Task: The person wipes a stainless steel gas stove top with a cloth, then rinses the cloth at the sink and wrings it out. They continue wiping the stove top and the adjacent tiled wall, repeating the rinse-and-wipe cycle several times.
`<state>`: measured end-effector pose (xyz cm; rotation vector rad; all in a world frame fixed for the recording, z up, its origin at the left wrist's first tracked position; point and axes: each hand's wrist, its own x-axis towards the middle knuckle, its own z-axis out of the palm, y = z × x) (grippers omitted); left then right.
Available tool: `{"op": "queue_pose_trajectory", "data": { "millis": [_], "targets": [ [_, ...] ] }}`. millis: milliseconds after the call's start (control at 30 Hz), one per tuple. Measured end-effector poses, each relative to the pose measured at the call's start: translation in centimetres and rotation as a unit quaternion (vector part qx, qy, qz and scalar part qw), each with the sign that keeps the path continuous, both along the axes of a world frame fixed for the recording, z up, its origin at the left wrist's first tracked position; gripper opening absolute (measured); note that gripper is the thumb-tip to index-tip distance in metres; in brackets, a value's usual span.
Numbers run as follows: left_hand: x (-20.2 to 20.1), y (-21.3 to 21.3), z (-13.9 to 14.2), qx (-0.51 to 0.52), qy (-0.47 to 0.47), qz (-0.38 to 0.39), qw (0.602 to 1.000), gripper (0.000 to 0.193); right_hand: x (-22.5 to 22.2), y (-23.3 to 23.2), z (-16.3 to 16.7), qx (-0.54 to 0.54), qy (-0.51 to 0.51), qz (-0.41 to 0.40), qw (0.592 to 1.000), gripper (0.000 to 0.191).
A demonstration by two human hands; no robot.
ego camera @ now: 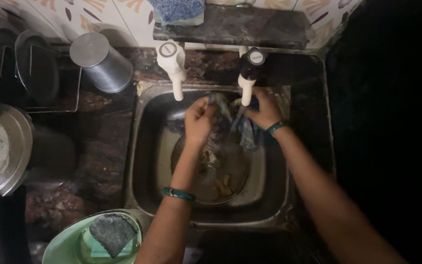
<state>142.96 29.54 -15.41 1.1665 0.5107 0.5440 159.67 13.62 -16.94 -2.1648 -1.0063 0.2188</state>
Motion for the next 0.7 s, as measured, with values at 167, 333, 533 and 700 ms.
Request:
{"op": "queue_pose_trajectory", "data": {
  "millis": [167, 333, 533, 700],
  "targets": [
    [0.0, -1.1, -0.9, -0.072, -0.054, 0.002, 0.996, 0.036, -4.2, -0.1, -2.1, 0.119, 0.248, 0.093, 0.957, 0.045],
    [0.2, -2.5, -0.8, -0.120, -0.094, -0.007, 0.988, 0.053, -6.4, 0.4, -3.5, 0.135, 0.137, -0.010, 0.981, 0.032],
    [0.3, -2.1, -0.8, 0.011, -0.115, -0.026, 0.993, 0.089, -5.4, -0.6, -1.8, 0.084, 0.218, -0.002, 0.972, 0.017],
    [0.2, -2.5, -2.6, 0.014, -0.040, -0.118, 0.992, 0.087, -5.7, -1.4, -0.4, 0.185, 0.411, -0.034, 0.892, 0.015]
  ]
}}
